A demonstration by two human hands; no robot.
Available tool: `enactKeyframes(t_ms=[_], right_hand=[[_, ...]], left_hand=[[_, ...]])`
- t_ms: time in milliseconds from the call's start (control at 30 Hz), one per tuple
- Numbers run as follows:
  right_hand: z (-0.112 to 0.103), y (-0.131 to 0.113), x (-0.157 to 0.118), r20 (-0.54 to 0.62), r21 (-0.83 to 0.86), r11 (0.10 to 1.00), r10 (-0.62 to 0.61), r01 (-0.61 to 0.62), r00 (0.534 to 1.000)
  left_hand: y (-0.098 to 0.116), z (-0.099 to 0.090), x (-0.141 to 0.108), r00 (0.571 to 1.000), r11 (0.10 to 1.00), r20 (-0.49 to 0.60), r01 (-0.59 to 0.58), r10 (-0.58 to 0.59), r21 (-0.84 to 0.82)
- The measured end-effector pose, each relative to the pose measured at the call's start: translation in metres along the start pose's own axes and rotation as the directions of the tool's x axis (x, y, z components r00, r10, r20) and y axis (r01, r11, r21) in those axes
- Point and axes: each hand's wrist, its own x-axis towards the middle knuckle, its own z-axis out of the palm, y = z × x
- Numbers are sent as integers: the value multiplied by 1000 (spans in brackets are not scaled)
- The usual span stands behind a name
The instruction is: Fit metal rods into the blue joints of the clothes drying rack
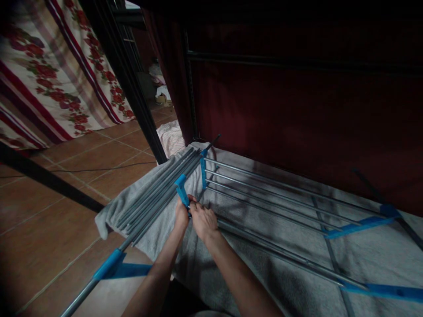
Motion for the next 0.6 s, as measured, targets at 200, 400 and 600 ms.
enactKeyframes(t_ms=[200,400,600], right_hand=[[0,2,3,20,34,999,15,-16,1000],[-2,1,3,23,13,1000,10,-10,1000],[-1,1,3,22,-4,1000,-9,9,1000]], left_hand=[[-5,-3,1,1000,1000,27,-7,7,3],[-11,-7,4,999,1000,53,-12,10,26],[-12,-8,3,998,998,65,-26,22,64]])
